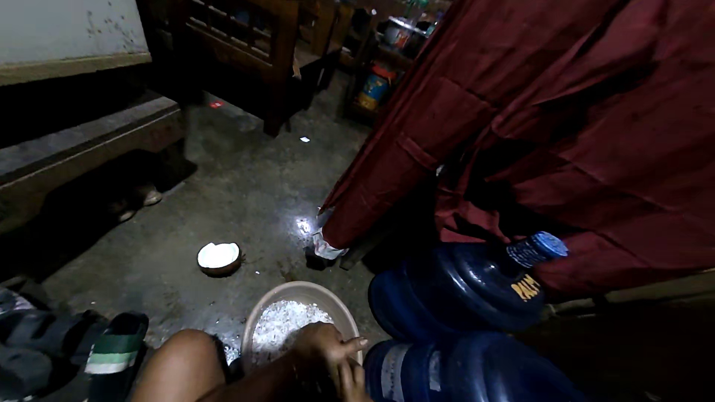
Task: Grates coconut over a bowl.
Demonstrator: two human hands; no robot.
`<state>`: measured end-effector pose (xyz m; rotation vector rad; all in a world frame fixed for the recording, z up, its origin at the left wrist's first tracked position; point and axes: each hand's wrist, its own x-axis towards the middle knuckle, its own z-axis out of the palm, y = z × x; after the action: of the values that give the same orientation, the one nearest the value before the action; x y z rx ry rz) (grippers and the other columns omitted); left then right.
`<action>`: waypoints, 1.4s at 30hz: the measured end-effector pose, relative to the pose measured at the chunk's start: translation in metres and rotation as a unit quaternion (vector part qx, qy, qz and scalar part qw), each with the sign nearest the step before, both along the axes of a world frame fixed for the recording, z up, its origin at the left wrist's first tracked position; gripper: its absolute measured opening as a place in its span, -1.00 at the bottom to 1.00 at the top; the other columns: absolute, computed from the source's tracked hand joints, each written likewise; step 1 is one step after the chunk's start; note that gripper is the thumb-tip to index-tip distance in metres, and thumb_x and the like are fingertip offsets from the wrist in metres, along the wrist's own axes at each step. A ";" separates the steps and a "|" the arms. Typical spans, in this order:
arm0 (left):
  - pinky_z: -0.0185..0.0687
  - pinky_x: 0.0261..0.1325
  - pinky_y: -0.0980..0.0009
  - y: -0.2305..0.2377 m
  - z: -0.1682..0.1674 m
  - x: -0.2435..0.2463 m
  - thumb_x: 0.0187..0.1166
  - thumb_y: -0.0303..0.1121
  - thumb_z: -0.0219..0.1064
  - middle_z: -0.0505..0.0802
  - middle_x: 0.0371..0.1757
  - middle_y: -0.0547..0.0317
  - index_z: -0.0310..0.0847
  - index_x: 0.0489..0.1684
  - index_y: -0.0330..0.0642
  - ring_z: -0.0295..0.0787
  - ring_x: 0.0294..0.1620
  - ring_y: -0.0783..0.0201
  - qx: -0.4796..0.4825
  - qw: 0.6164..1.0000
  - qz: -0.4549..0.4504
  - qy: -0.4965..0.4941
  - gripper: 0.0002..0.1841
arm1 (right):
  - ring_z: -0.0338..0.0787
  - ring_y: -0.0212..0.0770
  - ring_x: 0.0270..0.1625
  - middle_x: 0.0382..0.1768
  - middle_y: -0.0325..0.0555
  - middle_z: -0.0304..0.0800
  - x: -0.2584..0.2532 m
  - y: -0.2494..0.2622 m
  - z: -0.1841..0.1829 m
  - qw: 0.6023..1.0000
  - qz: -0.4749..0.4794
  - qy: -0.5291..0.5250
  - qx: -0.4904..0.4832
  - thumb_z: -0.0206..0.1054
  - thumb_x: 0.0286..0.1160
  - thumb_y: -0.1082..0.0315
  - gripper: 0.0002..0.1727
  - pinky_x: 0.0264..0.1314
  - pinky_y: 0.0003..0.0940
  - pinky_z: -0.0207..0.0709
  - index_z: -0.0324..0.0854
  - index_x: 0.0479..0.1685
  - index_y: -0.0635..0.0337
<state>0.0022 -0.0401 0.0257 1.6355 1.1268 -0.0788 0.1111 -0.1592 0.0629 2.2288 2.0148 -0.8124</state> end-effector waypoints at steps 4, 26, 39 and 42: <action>0.44 0.48 -0.24 0.030 -0.047 0.000 0.71 0.42 -0.19 0.73 0.32 -0.38 0.65 0.26 -0.46 0.67 0.40 -0.21 -0.112 0.989 0.093 -0.040 -0.05 | 0.78 0.28 0.27 0.58 0.27 0.48 -0.001 0.056 -0.031 0.991 -0.026 -0.030 -0.124 0.34 0.47 0.41 -0.10 0.30 0.26 0.64 0.09 0.89 -0.18; 0.28 0.64 -0.08 0.036 0.032 -0.023 0.79 0.34 -0.37 0.60 0.53 -0.31 0.44 0.55 -0.41 0.51 0.57 -0.08 -0.161 0.966 0.103 -0.175 -0.08 | 0.75 0.15 0.41 0.44 0.14 0.69 0.031 0.073 0.034 0.994 0.042 0.052 -0.084 0.29 0.49 0.49 -0.17 0.48 0.22 0.54 0.19 0.85 -0.09; 0.34 0.61 -0.14 0.043 -0.020 -0.014 0.78 0.36 -0.37 0.64 0.49 -0.33 0.51 0.48 -0.41 0.55 0.54 -0.13 -0.146 0.969 0.156 -0.120 -0.07 | 0.68 0.12 0.50 0.55 0.07 0.61 0.023 0.095 -0.024 0.992 0.043 0.055 -0.109 0.27 0.50 0.51 -0.16 0.57 0.19 0.50 0.17 0.86 -0.13; 0.23 0.65 -0.24 0.027 0.038 -0.022 0.77 0.36 -0.37 0.60 0.53 -0.37 0.49 0.54 -0.40 0.47 0.62 -0.20 -0.119 0.985 0.066 -0.102 -0.05 | 0.67 0.18 0.50 0.57 0.19 0.56 0.025 0.070 0.023 0.992 0.079 0.048 -0.087 0.29 0.52 0.48 -0.15 0.55 0.19 0.50 0.07 0.89 0.07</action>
<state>-0.0202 -0.0132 0.0641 1.3228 1.0230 0.0374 0.1360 -0.0894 0.0862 1.9465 2.0398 -1.0513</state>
